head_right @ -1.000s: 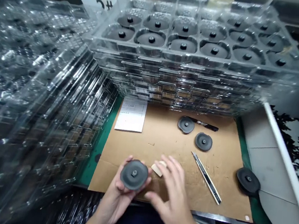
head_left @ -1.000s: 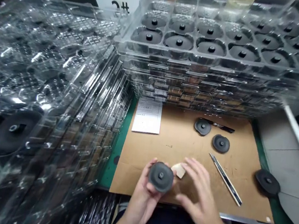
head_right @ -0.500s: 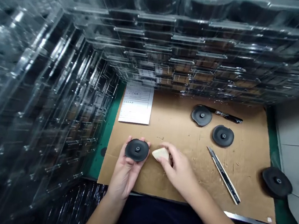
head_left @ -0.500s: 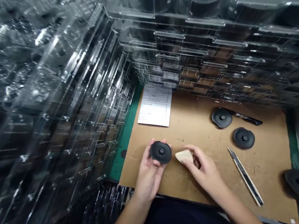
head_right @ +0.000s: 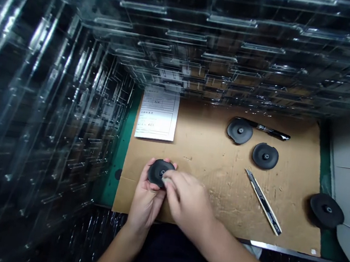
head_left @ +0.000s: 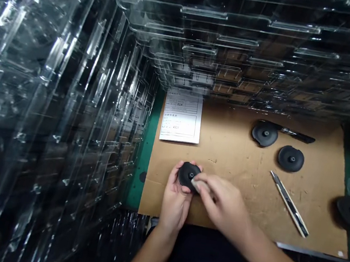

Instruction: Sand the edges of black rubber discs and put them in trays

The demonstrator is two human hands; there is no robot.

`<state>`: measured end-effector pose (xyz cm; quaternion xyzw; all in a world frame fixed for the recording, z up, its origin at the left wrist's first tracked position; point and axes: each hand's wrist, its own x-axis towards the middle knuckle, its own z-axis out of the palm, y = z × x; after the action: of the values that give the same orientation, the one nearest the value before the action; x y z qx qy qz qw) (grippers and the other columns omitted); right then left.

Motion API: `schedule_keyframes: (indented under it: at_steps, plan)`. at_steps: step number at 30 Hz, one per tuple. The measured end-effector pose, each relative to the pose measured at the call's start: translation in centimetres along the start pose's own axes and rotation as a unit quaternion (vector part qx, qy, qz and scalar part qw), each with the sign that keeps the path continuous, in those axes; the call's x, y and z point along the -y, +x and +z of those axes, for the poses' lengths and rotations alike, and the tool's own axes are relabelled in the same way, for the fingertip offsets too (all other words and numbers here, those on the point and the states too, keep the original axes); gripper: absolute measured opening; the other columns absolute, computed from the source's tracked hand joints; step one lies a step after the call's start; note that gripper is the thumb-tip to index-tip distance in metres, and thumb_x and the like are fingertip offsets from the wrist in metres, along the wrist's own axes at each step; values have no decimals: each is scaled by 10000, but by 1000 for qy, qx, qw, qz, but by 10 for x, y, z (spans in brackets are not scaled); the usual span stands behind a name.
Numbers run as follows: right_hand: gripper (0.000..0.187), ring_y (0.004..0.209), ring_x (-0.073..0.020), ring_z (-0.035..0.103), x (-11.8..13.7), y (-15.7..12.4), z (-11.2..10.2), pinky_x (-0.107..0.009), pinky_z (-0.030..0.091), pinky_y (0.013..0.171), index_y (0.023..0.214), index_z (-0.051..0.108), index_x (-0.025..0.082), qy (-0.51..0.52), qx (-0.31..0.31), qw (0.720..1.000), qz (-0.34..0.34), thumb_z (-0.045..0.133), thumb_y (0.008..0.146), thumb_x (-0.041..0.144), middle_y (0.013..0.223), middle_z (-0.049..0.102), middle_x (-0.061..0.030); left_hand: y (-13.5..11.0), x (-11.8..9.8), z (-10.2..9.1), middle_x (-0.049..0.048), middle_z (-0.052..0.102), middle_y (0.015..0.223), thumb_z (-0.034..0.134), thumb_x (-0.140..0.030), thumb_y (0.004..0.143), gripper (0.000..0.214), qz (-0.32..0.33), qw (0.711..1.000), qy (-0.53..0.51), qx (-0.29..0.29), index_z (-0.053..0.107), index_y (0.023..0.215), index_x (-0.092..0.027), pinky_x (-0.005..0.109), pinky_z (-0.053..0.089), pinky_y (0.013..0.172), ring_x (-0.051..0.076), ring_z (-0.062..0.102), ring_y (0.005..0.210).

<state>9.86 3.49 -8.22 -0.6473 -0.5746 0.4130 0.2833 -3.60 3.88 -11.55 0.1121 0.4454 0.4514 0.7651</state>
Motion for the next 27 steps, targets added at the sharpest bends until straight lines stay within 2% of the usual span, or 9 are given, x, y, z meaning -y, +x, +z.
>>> schedule_keyframes:
  at_steps: [3, 5, 8, 12, 14, 18, 22, 25, 27]
  plan:
    - [165, 675, -124, 624, -2, 1, -2, -229, 468, 613, 968, 639, 227, -2, 17, 1000, 12, 497, 883, 229, 871, 702, 11, 1, 0, 0, 67, 570, 1250, 776, -289, 656, 565, 3, 1000, 5, 11, 523, 1161, -302, 407, 390, 1023, 263, 525, 1189]
    - [164, 720, -140, 631, -2, 1, -3, -244, 471, 652, 954, 642, 210, -23, -2, 999, 25, 496, 881, 219, 877, 704, -4, 1, 0, -1, 70, 579, 1239, 767, -285, 669, 554, 15, 1000, 11, 6, 526, 1168, -290, 366, 398, 1018, 241, 507, 1208]
    - [184, 854, -149, 631, 0, 0, -2, -252, 471, 756, 988, 630, 205, -17, 0, 1000, -8, 479, 884, 194, 951, 695, -15, 1, 0, -1, 62, 574, 1246, 739, -278, 704, 529, 4, 1000, 3, 17, 512, 1181, -308, 382, 413, 1005, 242, 533, 1181]
    - [180, 756, -129, 639, 1, -1, 1, -226, 481, 672, 949, 640, 218, -4, -11, 1000, -12, 471, 889, 217, 868, 699, 3, 1, 1, -3, 65, 563, 1273, 752, -278, 689, 558, 12, 999, 8, 32, 513, 1192, -310, 356, 411, 1004, 229, 518, 1199]
    - [186, 768, -147, 639, 0, -3, 3, -249, 484, 687, 941, 642, 201, -15, -33, 999, -7, 464, 886, 215, 875, 699, -22, 1, 1, -5, 65, 568, 1266, 748, -290, 693, 554, 24, 999, 15, 31, 515, 1195, -304, 334, 410, 1004, 218, 507, 1211]
    - [178, 803, -135, 642, -4, -4, -1, -231, 484, 705, 969, 645, 212, 6, -17, 999, -39, 493, 876, 205, 928, 702, -16, 1, -1, -6, 70, 558, 1271, 748, -319, 684, 592, 3, 998, 24, 60, 494, 1219, -301, 331, 444, 966, 236, 552, 1162]
    - [163, 761, -158, 631, -6, -3, -22, -267, 483, 693, 921, 648, 187, -12, -89, 996, 8, 497, 877, 232, 849, 695, -30, -5, -6, 2, 100, 564, 1266, 790, -339, 616, 746, -14, 995, 54, 83, 457, 1281, -274, 266, 478, 899, 236, 576, 1126]
    - [206, 866, -160, 608, 16, -17, -30, -285, 478, 788, 1049, 603, 188, 4, -143, 988, -57, 477, 888, 215, 957, 661, -50, -17, -11, 11, 98, 581, 1249, 791, -394, 599, 715, -46, 992, 74, 90, 520, 1243, -242, 306, 474, 927, 250, 577, 1113]
    - [222, 857, -145, 601, 35, -31, -32, -270, 483, 786, 1061, 597, 190, 35, -106, 986, -122, 455, 891, 174, 947, 648, -46, -26, -15, 18, 78, 605, 1216, 799, -368, 602, 668, -78, 989, 82, 92, 556, 1213, -249, 325, 475, 935, 248, 584, 1098]
